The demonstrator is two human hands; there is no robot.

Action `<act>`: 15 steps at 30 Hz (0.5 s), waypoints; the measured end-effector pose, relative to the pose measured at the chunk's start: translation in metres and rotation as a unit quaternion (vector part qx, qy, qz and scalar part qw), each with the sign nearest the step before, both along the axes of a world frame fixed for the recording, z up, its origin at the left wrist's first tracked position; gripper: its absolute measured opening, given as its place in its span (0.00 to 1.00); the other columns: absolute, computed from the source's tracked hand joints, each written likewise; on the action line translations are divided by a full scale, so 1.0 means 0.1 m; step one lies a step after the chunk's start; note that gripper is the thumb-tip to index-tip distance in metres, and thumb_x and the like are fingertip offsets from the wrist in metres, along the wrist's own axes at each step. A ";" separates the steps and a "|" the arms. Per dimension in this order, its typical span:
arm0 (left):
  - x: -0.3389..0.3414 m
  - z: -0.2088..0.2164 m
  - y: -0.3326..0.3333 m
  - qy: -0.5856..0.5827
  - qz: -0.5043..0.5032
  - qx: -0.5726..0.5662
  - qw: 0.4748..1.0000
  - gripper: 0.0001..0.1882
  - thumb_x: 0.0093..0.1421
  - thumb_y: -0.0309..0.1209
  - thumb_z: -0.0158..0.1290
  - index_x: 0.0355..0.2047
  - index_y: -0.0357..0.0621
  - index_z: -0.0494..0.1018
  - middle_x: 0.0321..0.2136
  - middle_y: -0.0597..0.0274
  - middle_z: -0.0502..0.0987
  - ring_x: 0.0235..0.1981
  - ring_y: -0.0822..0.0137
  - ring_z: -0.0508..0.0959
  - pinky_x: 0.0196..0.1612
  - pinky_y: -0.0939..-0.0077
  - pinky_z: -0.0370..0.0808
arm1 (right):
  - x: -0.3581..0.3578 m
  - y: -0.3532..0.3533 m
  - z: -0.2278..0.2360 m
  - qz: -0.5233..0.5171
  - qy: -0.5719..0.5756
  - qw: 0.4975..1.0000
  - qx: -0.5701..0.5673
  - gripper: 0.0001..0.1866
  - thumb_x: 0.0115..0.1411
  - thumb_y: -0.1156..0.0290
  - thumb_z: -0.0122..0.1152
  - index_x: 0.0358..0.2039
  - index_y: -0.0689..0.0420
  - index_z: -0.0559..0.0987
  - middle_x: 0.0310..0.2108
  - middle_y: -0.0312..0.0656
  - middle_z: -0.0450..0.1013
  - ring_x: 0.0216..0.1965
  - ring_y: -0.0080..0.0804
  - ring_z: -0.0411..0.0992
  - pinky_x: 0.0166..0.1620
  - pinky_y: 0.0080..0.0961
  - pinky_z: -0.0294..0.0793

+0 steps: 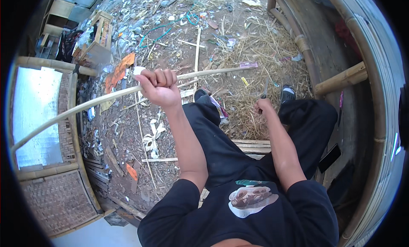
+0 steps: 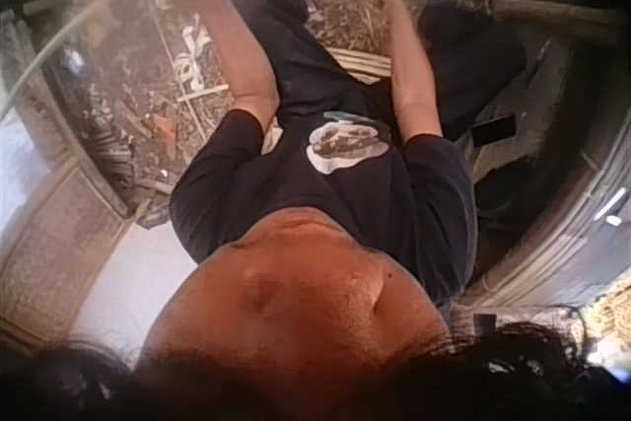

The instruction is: The person carves and whittles a thin bamboo stick using a knife. They hold the stick in one hand and pull the knife across the surface to remove shavings.

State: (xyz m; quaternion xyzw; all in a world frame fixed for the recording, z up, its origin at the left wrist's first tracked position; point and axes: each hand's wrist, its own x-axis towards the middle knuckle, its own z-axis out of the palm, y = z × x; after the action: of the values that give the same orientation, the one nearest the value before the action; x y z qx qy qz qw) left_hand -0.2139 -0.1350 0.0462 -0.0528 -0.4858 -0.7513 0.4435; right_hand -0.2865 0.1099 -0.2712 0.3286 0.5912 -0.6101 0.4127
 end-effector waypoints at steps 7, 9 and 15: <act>0.28 0.05 0.27 0.063 0.095 0.097 0.989 0.25 0.67 0.50 0.33 0.18 0.50 0.50 0.10 0.73 0.44 0.12 0.76 0.44 0.18 0.77 0.46 | -0.33 -0.20 1.55 -0.062 0.090 0.949 -0.294 0.23 0.56 0.52 0.59 0.33 0.63 0.71 0.21 0.41 0.70 0.10 0.15 0.53 0.15 0.15 0.56; 0.38 -0.06 0.42 0.077 0.106 0.125 0.983 0.25 0.67 0.50 0.32 0.17 0.51 0.51 0.11 0.72 0.48 0.14 0.74 0.49 0.23 0.77 0.51 | -0.33 -0.30 2.00 -0.062 0.142 0.952 -0.264 0.24 0.55 0.52 0.61 0.34 0.63 0.70 0.26 0.45 0.72 0.10 0.16 0.53 0.15 0.15 0.56; 0.65 -0.39 0.96 0.042 0.109 0.220 0.968 0.22 0.68 0.49 0.31 0.23 0.48 0.61 0.21 0.64 0.62 0.27 0.67 0.66 0.36 0.73 0.67 | -0.40 -0.37 2.18 -0.034 0.197 0.952 -0.232 0.18 0.55 0.61 0.63 0.32 0.62 0.69 0.24 0.42 0.70 0.11 0.16 0.55 0.14 0.17 0.57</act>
State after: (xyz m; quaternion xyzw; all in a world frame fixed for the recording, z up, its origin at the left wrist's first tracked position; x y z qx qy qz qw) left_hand -0.1490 -0.0386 0.0071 0.0677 -0.2918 -0.7842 0.5434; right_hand -0.3264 0.0732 -0.0535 0.1167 0.4915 -0.7966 0.3320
